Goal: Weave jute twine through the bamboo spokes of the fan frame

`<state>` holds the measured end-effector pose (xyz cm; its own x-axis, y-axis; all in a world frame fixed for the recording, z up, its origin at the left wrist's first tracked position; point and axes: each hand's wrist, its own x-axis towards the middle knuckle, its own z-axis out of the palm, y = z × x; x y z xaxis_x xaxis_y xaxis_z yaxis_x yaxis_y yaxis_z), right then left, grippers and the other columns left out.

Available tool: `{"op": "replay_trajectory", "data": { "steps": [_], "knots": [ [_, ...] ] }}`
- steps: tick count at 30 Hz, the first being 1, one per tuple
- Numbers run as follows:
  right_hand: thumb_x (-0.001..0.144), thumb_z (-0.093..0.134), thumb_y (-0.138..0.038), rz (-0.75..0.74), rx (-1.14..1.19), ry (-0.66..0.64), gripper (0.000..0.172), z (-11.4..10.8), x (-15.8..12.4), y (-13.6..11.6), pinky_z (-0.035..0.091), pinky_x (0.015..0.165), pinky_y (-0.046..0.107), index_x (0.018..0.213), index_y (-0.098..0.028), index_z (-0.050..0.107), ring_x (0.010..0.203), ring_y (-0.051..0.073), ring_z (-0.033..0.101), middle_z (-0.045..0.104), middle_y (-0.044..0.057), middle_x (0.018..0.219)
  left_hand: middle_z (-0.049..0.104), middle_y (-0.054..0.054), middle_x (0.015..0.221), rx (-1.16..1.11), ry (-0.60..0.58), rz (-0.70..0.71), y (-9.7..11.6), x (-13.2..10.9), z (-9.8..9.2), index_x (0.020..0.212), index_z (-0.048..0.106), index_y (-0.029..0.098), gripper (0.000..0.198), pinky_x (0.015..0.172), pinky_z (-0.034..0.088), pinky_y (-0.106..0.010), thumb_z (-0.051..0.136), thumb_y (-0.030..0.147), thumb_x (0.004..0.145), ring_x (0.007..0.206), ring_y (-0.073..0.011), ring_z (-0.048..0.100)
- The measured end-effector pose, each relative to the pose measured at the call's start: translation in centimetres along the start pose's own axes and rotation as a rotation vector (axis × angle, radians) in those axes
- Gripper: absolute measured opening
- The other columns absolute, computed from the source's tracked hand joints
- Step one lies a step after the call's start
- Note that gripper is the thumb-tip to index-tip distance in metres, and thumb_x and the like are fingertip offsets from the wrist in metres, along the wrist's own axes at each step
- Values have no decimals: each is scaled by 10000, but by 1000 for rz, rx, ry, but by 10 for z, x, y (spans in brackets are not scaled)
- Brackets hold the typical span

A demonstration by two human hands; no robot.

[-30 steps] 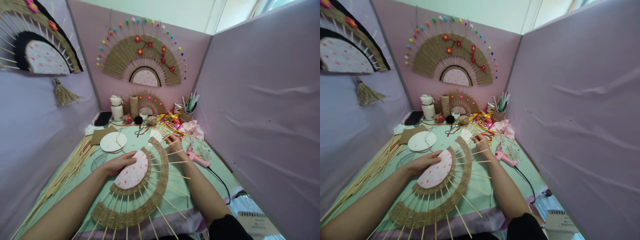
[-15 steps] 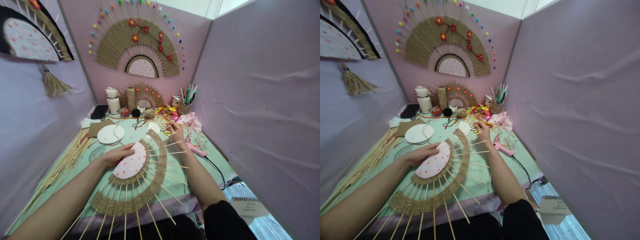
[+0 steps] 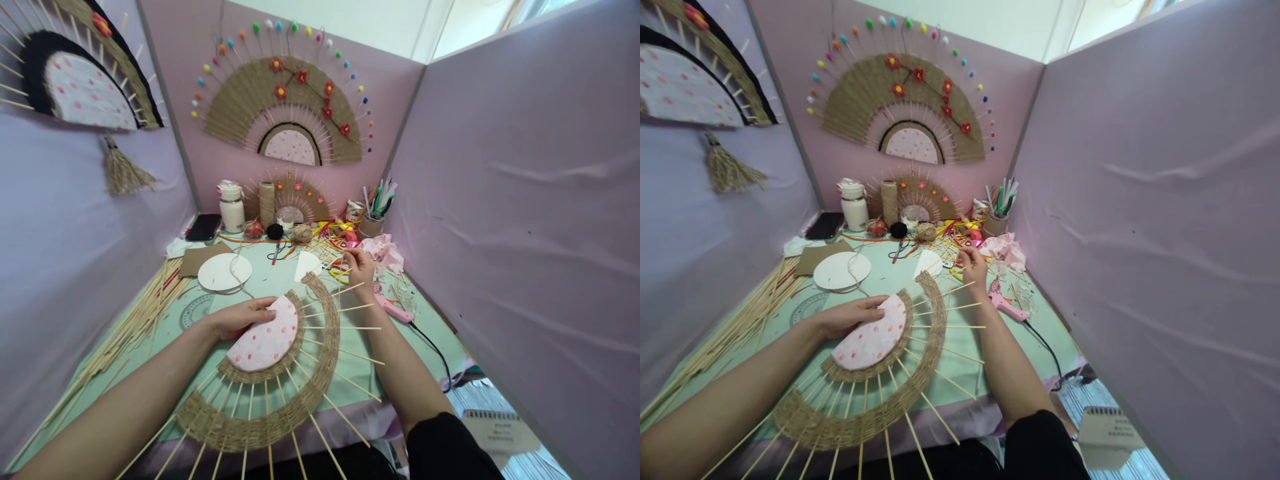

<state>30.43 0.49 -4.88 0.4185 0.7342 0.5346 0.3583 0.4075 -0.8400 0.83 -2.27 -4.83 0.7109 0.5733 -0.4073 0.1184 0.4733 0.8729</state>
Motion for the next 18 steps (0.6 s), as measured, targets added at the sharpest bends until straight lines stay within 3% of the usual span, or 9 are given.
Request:
{"op": "replay_trajectory", "data": {
  "steps": [12, 18],
  "knots": [
    [698, 594, -488, 191, 148, -132, 307, 7, 7, 22, 467, 614, 295, 752, -186, 595, 622, 154, 545, 588, 7, 639, 699, -108, 1061, -4, -40, 23, -5, 3, -2, 1302, 524, 189, 625, 669, 516, -243, 737, 296, 725, 792, -178, 680],
    [652, 650, -468, 259, 182, -270, 307, 12, 5, 31, 442, 563, 276, 714, -170, 609, 544, 129, 523, 590, -1, 601, 699, -111, 1051, 6, -33, 25, -4, 2, -1, 1309, 517, 183, 631, 694, 519, -259, 734, 300, 727, 805, -182, 678]
  ]
}}
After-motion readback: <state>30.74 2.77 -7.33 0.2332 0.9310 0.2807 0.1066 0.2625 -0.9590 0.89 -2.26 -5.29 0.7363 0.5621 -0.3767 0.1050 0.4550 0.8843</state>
